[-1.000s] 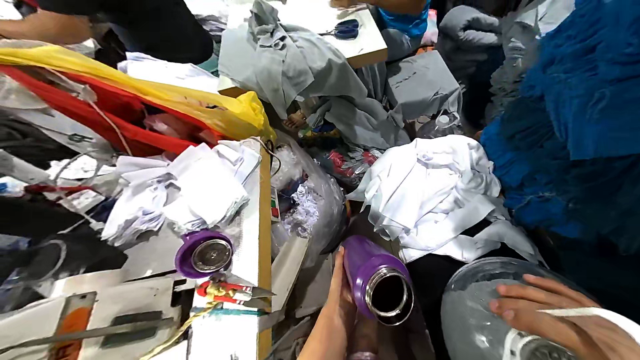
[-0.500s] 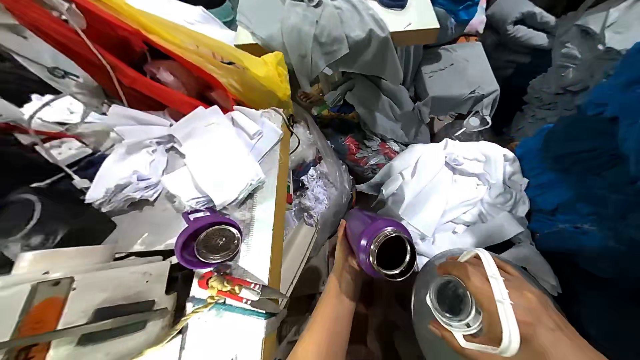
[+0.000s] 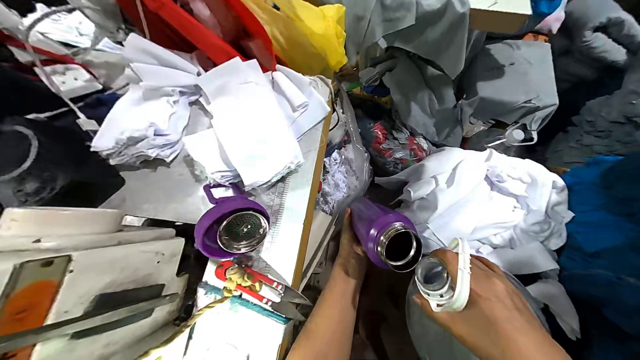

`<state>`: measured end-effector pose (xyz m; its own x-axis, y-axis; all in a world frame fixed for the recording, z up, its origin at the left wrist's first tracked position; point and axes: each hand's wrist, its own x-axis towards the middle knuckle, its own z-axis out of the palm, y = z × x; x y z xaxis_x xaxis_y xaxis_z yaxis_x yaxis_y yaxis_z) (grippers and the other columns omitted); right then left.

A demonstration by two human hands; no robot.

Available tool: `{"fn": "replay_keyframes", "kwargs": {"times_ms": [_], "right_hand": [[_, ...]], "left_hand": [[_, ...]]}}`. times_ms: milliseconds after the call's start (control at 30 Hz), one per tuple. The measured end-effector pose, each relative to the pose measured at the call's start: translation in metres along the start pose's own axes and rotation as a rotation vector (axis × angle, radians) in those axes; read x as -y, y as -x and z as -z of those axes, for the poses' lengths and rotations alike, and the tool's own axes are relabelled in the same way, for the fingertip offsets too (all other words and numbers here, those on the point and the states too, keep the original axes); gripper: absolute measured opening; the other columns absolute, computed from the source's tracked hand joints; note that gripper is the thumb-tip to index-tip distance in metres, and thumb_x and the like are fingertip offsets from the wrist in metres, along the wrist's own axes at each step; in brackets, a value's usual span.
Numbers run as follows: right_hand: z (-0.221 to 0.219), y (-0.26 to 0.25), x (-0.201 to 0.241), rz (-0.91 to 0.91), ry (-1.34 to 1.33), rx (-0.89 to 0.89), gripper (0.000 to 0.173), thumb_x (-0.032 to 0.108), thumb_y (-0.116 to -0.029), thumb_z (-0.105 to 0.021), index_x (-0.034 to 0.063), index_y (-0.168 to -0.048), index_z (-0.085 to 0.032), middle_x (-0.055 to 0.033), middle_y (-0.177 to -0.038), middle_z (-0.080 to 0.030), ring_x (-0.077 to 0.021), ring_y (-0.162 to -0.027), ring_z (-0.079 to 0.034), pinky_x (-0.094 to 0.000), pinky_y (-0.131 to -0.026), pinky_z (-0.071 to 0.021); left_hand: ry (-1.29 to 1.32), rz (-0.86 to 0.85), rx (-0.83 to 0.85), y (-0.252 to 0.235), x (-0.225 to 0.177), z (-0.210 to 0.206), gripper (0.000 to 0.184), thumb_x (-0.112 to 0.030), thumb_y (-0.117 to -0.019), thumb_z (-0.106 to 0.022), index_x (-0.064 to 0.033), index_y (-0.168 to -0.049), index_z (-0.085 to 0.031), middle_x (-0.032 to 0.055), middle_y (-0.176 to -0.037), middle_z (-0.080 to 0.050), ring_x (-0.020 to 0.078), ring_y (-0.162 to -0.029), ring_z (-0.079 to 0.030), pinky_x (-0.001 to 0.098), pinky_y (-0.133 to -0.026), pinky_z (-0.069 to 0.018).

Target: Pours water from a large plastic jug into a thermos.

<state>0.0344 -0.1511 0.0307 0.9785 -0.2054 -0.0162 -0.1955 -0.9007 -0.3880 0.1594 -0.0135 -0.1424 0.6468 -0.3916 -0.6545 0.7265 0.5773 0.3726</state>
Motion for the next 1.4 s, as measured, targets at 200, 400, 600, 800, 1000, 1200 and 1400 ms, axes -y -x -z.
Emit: {"fn": "replay_keyframes", "kwargs": {"times_ms": [200, 400, 600, 800, 1000, 1200, 1400], "right_hand": [[-0.014, -0.015, 0.005, -0.03, 0.055, 0.025, 0.054, 0.05, -0.073, -0.073, 0.003, -0.1, -0.074, -0.0105, -0.085, -0.076, -0.0312, -0.085, -0.076, -0.0554, -0.076, -0.0576], [-0.022, -0.026, 0.002, -0.069, 0.08, 0.045, 0.049, 0.051, -0.0727, -0.072, 0.0059, -0.092, -0.073, -0.0085, -0.079, -0.073, -0.0283, -0.078, -0.074, -0.0525, -0.073, -0.0577], [-0.024, -0.029, -0.002, -0.104, 0.049, 0.036, 0.046, 0.049, -0.0732, -0.073, 0.0069, -0.092, -0.074, -0.0079, -0.079, -0.073, -0.0277, -0.078, -0.074, -0.0535, -0.073, -0.0573], [-0.026, -0.023, 0.002, -0.076, 0.07, 0.05, 0.049, 0.049, -0.0719, -0.073, 0.0045, -0.092, -0.074, -0.0087, -0.079, -0.074, -0.0287, -0.078, -0.074, -0.0533, -0.072, -0.0572], [-0.035, -0.02, 0.01, -0.068, 0.1, 0.093, 0.051, 0.048, -0.0692, -0.076, 0.0051, -0.096, -0.075, -0.0081, -0.08, -0.075, -0.0293, -0.08, -0.075, -0.0535, -0.076, -0.0579], [-0.042, -0.038, 0.01, -0.123, 0.095, 0.198, 0.048, 0.046, -0.0726, -0.077, 0.0037, -0.094, -0.075, -0.0118, -0.083, -0.075, -0.0322, -0.085, -0.075, -0.0551, -0.078, -0.0566], [-0.046, -0.049, 0.011, -0.179, 0.092, 0.301, 0.05, 0.046, -0.0738, -0.08, 0.0039, -0.099, -0.075, -0.0125, -0.084, -0.075, -0.0322, -0.086, -0.074, -0.0553, -0.082, -0.055]], "left_hand": [[-0.041, -0.118, -0.063, -0.016, 0.003, 0.005, 0.04, -0.04, -0.111, -0.028, -0.0154, -0.12, -0.058, -0.0018, -0.099, -0.071, 0.0056, -0.092, -0.069, 0.0262, -0.08, -0.0588], [-0.12, -0.076, -0.012, -0.023, 0.002, 0.01, 0.042, -0.049, -0.1083, -0.035, -0.0182, -0.119, -0.062, -0.002, -0.101, -0.071, 0.0062, -0.091, -0.069, 0.0268, -0.078, -0.0582], [-0.176, -0.038, -0.057, -0.027, 0.006, 0.002, 0.043, -0.048, -0.1092, -0.032, -0.018, -0.12, -0.061, -0.0033, -0.099, -0.071, 0.0043, -0.09, -0.068, 0.0247, -0.077, -0.058], [0.02, 0.043, -0.049, -0.029, 0.02, 0.005, 0.046, -0.047, -0.1097, -0.027, -0.0166, -0.11, -0.061, -0.0012, -0.089, -0.07, 0.0064, -0.082, -0.069, 0.0262, -0.073, -0.0588], [-0.166, -0.025, -0.072, -0.016, 0.009, 0.024, 0.042, -0.042, -0.1107, -0.031, -0.0157, -0.13, -0.058, -0.0017, -0.111, -0.07, 0.0044, -0.101, -0.067, 0.0254, -0.088, -0.0565], [-0.318, -0.09, -0.16, -0.021, 0.014, 0.052, 0.049, -0.049, -0.1087, -0.033, -0.0172, -0.137, -0.056, -0.0002, -0.122, -0.067, 0.0075, -0.111, -0.063, 0.0314, -0.094, -0.054], [-0.267, -0.033, -0.179, -0.032, 0.015, 0.059, 0.055, -0.06, -0.1046, -0.035, -0.0213, -0.137, -0.057, -0.0015, -0.125, -0.067, 0.0089, -0.115, -0.062, 0.0343, -0.096, -0.0538]]}}
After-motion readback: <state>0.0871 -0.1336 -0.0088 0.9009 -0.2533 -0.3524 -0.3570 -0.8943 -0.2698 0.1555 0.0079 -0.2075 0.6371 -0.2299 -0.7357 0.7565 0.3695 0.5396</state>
